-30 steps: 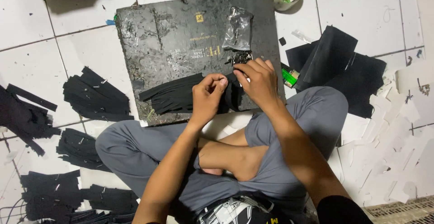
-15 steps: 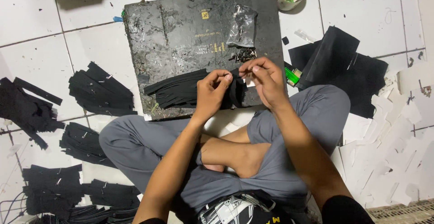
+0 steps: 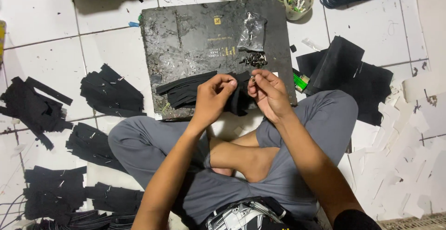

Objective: The person sits on the floor and attaches small metal hook clasps to black elastic strips, working one strip at a time. They fold the end of each elastic band, insert a hook, and press the fold closed, placing finished bands on a stack on the board in front of them.

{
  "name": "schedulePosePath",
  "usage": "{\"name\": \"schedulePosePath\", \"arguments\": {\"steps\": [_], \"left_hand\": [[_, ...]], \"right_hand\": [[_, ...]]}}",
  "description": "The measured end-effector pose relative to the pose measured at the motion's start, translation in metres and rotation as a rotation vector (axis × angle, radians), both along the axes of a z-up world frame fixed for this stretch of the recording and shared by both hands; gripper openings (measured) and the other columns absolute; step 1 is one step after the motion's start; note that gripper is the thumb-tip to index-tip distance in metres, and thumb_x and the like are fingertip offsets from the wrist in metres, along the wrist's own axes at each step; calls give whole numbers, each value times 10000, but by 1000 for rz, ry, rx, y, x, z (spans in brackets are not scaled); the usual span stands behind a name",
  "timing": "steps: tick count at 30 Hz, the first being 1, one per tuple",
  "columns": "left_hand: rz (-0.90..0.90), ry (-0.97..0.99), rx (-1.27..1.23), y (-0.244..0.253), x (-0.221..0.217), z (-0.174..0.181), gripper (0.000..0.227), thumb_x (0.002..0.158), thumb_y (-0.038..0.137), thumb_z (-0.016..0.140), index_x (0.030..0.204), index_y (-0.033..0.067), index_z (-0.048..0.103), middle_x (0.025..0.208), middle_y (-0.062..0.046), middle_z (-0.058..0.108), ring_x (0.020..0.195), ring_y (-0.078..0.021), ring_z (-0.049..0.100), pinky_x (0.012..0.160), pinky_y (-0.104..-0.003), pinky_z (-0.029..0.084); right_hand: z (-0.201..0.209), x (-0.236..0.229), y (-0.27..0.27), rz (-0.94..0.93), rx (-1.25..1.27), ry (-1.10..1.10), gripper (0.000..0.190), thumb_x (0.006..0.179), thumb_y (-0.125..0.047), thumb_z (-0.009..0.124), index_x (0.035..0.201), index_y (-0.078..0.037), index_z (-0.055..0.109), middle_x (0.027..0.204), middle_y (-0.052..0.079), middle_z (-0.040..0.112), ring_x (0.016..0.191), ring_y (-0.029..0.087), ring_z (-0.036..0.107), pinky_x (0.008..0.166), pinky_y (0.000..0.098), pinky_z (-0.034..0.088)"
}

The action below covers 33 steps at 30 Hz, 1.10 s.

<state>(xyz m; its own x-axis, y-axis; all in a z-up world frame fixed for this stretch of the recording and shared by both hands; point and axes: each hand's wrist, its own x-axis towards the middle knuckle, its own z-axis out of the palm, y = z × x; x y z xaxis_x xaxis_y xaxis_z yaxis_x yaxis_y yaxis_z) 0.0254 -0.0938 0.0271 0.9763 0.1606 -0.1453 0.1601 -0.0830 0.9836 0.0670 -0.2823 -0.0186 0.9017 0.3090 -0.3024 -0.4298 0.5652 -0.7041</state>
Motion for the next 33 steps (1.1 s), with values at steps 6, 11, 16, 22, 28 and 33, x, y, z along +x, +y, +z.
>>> {"name": "schedulePosePath", "arguments": {"steps": [6, 11, 16, 22, 28, 33], "left_hand": [[93, 35, -15, 14, -1, -47, 93, 958, 163, 708, 980, 102, 774, 683, -21, 706, 691, -96, 532, 637, -270, 459], [188, -69, 144, 7, 1, -60, 66, 955, 159, 729, 989, 125, 773, 696, -72, 753, 663, -177, 692, 644, -326, 545], [206, -73, 173, 6, 0, -66, 54, 960, 171, 728, 982, 145, 770, 687, -55, 750, 653, -181, 701, 630, -328, 547], [196, -22, 109, 3, 1, -35, 61, 952, 141, 715, 975, 138, 772, 706, -56, 755, 661, -112, 627, 623, -329, 531], [64, -157, 225, 11, 29, -9, 66, 978, 166, 702, 979, 146, 764, 755, -74, 768, 725, -252, 752, 640, -360, 568], [16, -297, 347, 10, 33, -25, 90, 1007, 123, 663, 986, 47, 707, 885, -192, 748, 863, -421, 724, 747, -475, 575]], "right_hand": [[-5, 3, 17, 28, -32, 73, 225, 998, -77, 627, 1205, 7, 656, 1022, 174, 749, 845, 157, 737, 786, 241, 584], [-9, 24, 29, 46, -31, 141, 288, 974, 7, 615, 1257, 55, 644, 1074, 234, 741, 892, 215, 754, 837, 288, 621], [-24, 27, 23, 56, -102, 88, 341, 936, 38, 656, 1277, 56, 643, 1088, 236, 735, 900, 224, 758, 838, 284, 638], [-25, 20, 18, 34, -123, 1, 289, 977, -27, 652, 1249, 69, 656, 995, 225, 724, 813, 198, 734, 739, 259, 633], [-30, 21, 15, 26, -92, -75, 225, 996, -49, 645, 1185, 70, 667, 1005, 191, 700, 853, 183, 696, 783, 261, 584], [-14, 20, 14, 13, -46, -57, 245, 985, -38, 644, 1215, 47, 652, 954, 148, 685, 811, 165, 662, 754, 260, 539]]}}
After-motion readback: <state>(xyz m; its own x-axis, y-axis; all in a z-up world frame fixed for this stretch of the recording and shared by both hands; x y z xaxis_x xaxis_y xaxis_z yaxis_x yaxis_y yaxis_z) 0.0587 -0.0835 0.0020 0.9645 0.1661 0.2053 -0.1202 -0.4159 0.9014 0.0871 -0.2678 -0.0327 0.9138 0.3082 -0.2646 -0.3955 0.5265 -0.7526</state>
